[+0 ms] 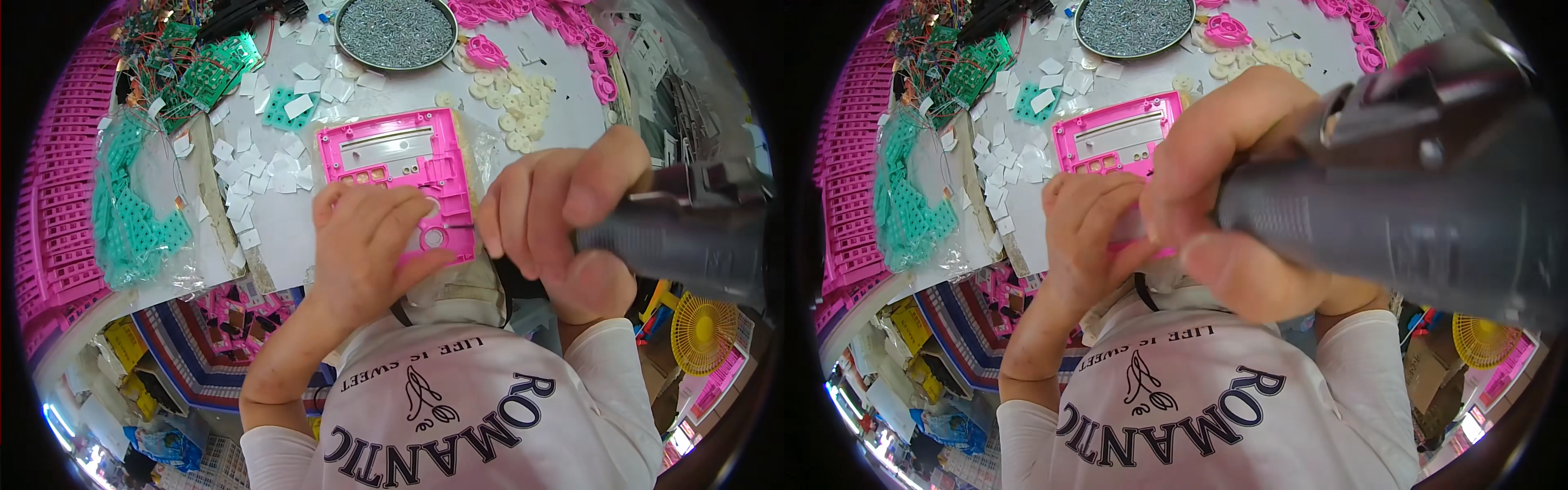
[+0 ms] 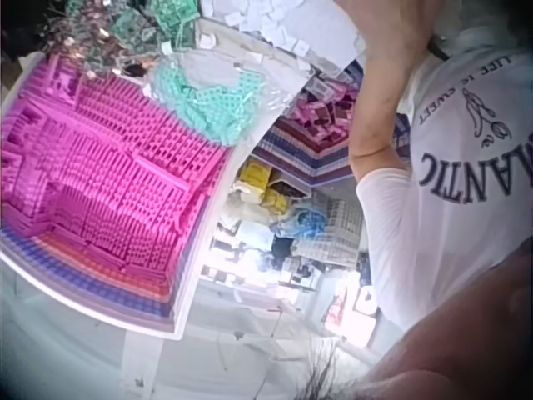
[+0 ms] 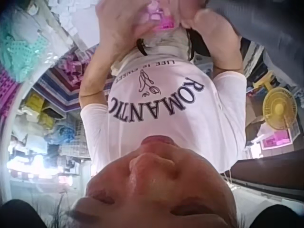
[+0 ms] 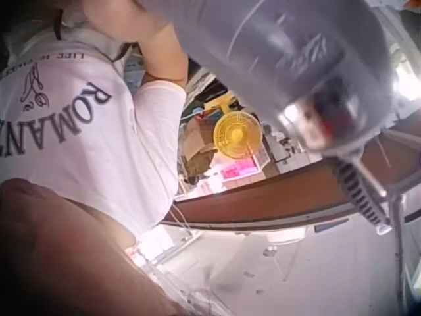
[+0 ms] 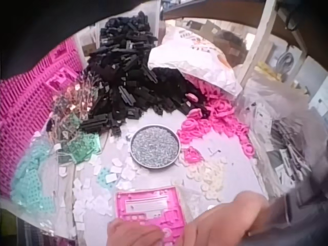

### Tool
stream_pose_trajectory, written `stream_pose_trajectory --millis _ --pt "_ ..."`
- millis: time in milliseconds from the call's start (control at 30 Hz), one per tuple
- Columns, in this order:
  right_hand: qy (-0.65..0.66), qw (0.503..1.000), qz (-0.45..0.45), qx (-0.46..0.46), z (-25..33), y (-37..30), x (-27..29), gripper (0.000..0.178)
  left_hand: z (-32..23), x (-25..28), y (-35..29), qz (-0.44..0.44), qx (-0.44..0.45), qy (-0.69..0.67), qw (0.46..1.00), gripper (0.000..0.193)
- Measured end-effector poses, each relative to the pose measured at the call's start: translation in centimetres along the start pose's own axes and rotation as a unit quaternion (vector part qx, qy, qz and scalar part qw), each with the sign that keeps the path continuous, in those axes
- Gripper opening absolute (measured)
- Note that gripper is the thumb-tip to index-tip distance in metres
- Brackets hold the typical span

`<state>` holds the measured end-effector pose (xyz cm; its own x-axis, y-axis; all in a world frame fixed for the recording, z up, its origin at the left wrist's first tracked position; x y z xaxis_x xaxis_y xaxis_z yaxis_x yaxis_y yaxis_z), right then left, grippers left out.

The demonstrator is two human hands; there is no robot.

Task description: Assemble small plastic items and package them into frames using a hot glue gun at a workbench.

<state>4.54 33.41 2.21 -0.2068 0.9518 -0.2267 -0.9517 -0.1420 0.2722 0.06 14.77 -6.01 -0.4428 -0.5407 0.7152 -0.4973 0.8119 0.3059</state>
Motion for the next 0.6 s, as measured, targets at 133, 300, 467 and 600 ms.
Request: stream_pose_trajectory --millis 133,300,467,600 --pt "0.003 0.996 -0.083 0.006 -1.4 0.0 0.2 0.035 0.8 0.0 -1.0 0.083 -0.010 0.077 0.994 0.043" --pt "0.017 0.997 -0.068 0.017 -1.9 -0.1 0.8 0.035 0.4 -0.7 -1.1 0.146 -0.027 0.140 0.979 0.048" --pt "0.026 0.998 -0.054 0.015 -2.1 -0.1 0.9 0.036 0.4 -0.8 -0.9 0.150 -0.013 0.143 0.978 0.046" --pt "0.021 0.998 -0.057 0.008 -2.4 0.0 0.8 0.036 0.1 -1.1 -1.3 0.133 0.016 0.154 0.979 0.044"
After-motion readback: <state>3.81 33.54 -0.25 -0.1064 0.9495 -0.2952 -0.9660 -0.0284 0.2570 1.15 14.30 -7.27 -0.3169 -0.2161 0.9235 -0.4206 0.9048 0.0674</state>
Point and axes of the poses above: each hand's wrist, its own y-axis towards the middle knuckle, its own x-axis out of the back of the hand, z = x × y, the point moved 2 cm from there along y, towards the middle knuckle, and after that the axes turned 9 degrees about z, right-handed, at the moved point
